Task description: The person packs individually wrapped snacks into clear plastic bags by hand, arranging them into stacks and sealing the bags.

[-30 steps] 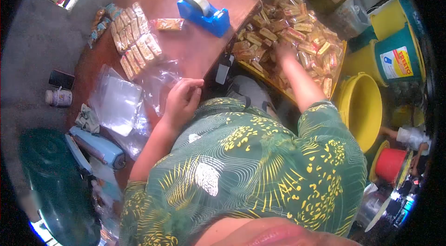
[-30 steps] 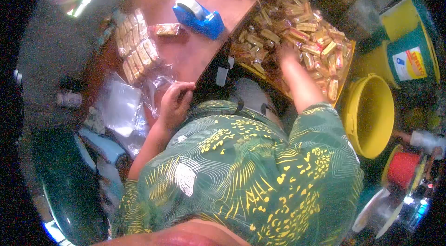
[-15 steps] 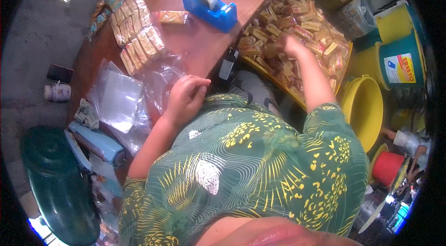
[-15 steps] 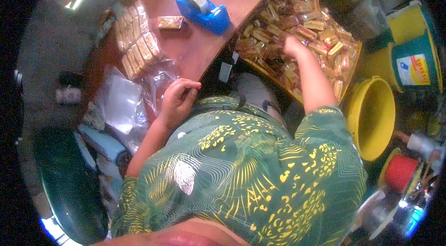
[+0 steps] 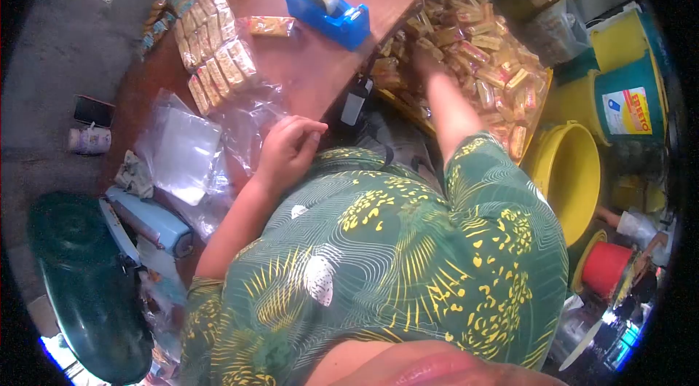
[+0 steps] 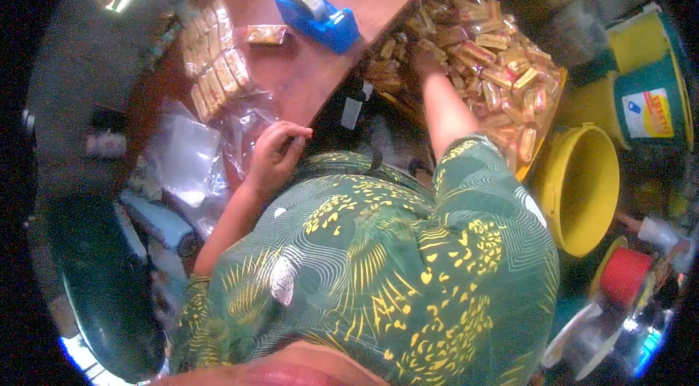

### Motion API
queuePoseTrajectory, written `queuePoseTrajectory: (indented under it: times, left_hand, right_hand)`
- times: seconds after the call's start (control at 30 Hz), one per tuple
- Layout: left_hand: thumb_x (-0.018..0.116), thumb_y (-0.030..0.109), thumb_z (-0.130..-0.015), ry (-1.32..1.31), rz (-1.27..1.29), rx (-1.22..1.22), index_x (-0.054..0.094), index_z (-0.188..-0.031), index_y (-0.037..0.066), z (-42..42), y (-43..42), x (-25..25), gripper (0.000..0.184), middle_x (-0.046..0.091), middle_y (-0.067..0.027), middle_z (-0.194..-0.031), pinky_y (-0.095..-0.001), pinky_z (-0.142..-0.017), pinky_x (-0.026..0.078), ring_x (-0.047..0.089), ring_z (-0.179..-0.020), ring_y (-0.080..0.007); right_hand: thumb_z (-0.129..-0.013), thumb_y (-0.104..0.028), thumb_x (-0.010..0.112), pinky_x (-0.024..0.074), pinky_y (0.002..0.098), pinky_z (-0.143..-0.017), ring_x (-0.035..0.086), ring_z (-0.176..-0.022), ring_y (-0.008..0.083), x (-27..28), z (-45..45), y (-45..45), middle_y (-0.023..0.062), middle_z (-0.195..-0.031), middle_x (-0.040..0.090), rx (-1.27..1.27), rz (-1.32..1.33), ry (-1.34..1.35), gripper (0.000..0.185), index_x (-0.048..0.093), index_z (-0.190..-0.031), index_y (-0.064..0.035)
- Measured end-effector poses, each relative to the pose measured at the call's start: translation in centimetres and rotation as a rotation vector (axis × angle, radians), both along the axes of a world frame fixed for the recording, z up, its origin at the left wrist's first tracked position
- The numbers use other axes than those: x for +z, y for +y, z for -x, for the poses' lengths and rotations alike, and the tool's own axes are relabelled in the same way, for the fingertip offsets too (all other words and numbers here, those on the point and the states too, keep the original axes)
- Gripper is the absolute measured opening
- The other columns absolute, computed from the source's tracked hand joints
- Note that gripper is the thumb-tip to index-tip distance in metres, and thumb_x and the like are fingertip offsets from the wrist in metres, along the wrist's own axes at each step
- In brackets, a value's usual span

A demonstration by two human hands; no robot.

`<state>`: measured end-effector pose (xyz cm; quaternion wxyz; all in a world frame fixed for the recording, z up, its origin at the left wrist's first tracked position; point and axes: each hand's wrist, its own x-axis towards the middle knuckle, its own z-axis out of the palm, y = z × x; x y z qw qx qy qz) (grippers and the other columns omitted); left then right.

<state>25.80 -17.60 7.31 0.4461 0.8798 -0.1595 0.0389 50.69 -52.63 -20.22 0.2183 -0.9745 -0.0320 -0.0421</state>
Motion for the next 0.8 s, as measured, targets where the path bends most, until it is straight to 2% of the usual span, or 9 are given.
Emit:
queuePoseTrajectory:
  times: [0.13,0.23,0.3,0.4,0.53,0.63,0.73,0.77,0.8]
  left_hand:
    - [0.066,0.001,-0.091,-0.005,0.056,-0.008,0.069,-0.099,0.001,0.0,0.3,-0.2,0.009,0.071,-0.012,-0.096,-0.0357,-0.084,0.052,0.069,-0.09,-0.0266]
    - [0.065,0.0,-0.091,-0.025,0.067,-0.017,0.069,-0.099,0.001,-0.2,0.5,-0.4,0.009,0.071,-0.012,-0.096,-0.0353,-0.083,0.053,0.069,-0.09,-0.0258]
    - [0.065,0.0,-0.091,-0.027,0.062,-0.015,0.069,-0.099,0.001,-0.2,0.4,-0.4,0.009,0.071,-0.0121,-0.095,-0.035,-0.082,0.053,0.069,-0.089,-0.0256]
    - [0.065,-0.001,-0.092,-0.001,0.057,-0.005,0.07,-0.099,0.0,-0.4,0.3,-0.4,0.009,0.071,-0.0123,-0.094,-0.0342,-0.081,0.053,0.068,-0.088,-0.0252]
    - [0.064,0.0,-0.094,0.01,0.062,0.007,0.07,-0.101,0.0,-0.5,0.5,-0.5,0.009,0.07,-0.0109,-0.095,-0.0316,-0.081,0.052,0.067,-0.088,-0.0214]
    - [0.063,0.002,-0.097,0.102,0.191,0.078,0.069,-0.105,0.0,0.1,0.9,-1.5,0.01,0.069,-0.0088,-0.099,-0.0288,-0.082,0.052,0.066,-0.091,-0.0165]
    - [0.065,0.005,-0.096,0.136,0.354,0.144,0.068,-0.109,0.001,0.1,0.9,-1.6,0.014,0.069,-0.0087,-0.099,-0.0286,-0.082,0.054,0.067,-0.093,-0.0162]
    - [0.066,0.006,-0.096,0.13,0.402,0.16,0.069,-0.111,0.002,0.0,0.8,-1.5,0.016,0.069,-0.009,-0.098,-0.029,-0.081,0.055,0.067,-0.094,-0.0169]
    - [0.066,0.005,-0.096,0.119,0.423,0.104,0.066,-0.116,0.001,0.0,0.5,-1.6,0.02,0.068,-0.0088,-0.104,-0.0288,-0.085,0.054,0.066,-0.098,-0.0164]
  right_hand:
    - [-0.087,-0.03,0.072,0.0477,0.0496,-0.103,0.054,-0.126,0.0438,-2.6,-4.0,-1.2,0.0263,-0.141,0.054,0.021,-0.041,0.093,0.063,0.05,-0.143,-0.0099]
    - [-0.102,-0.019,0.041,0.0502,0.0468,-0.1,0.059,-0.124,0.0396,8.3,0.6,0.8,0.0237,-0.134,0.061,0.032,0.178,0.098,0.04,0.058,-0.134,-0.0024]
    - [-0.098,-0.011,0.044,0.0502,0.0471,-0.1,0.059,-0.123,0.0404,9.3,1.4,0.9,0.0233,-0.133,0.061,0.128,0.376,0.134,0.039,0.059,-0.134,-0.0056]
    - [-0.082,-0.022,0.075,0.0479,0.0503,-0.101,0.057,-0.12,0.0442,10.2,5.6,2.8,0.0262,-0.127,0.06,0.405,0.483,0.26,0.056,0.056,-0.13,-0.0008]
    - [-0.085,-0.02,0.074,0.0474,0.0494,-0.101,0.06,-0.114,0.0448,3.1,6.0,0.9,0.0279,-0.126,0.062,0.413,0.127,0.092,0.057,0.053,-0.135,-0.0021]
    - [-0.087,-0.023,0.076,0.0502,0.0436,-0.096,0.064,-0.109,0.0369,9.3,7.2,1.5,0.0231,-0.123,0.065,0.203,0.112,0.34,0.057,0.054,-0.135,-0.0029]
    - [-0.084,-0.024,0.08,0.0538,0.038,-0.09,0.068,-0.104,0.0245,20.1,10.8,3.3,0.0135,-0.115,0.07,-0.166,-0.621,0.458,0.057,0.058,-0.132,-0.0027]
    - [-0.087,-0.027,0.081,0.0516,0.0349,-0.091,0.064,-0.103,0.0175,14.7,9.6,0.6,0.0059,-0.115,0.067,0.016,-0.986,0.403,0.058,0.056,-0.134,-0.0039]
    - [-0.089,-0.025,0.078,0.0509,0.0349,-0.093,0.064,-0.106,0.0178,17.2,10.8,1.3,0.0057,-0.118,0.066,0.061,-1.173,0.442,0.056,0.055,-0.136,-0.0036]
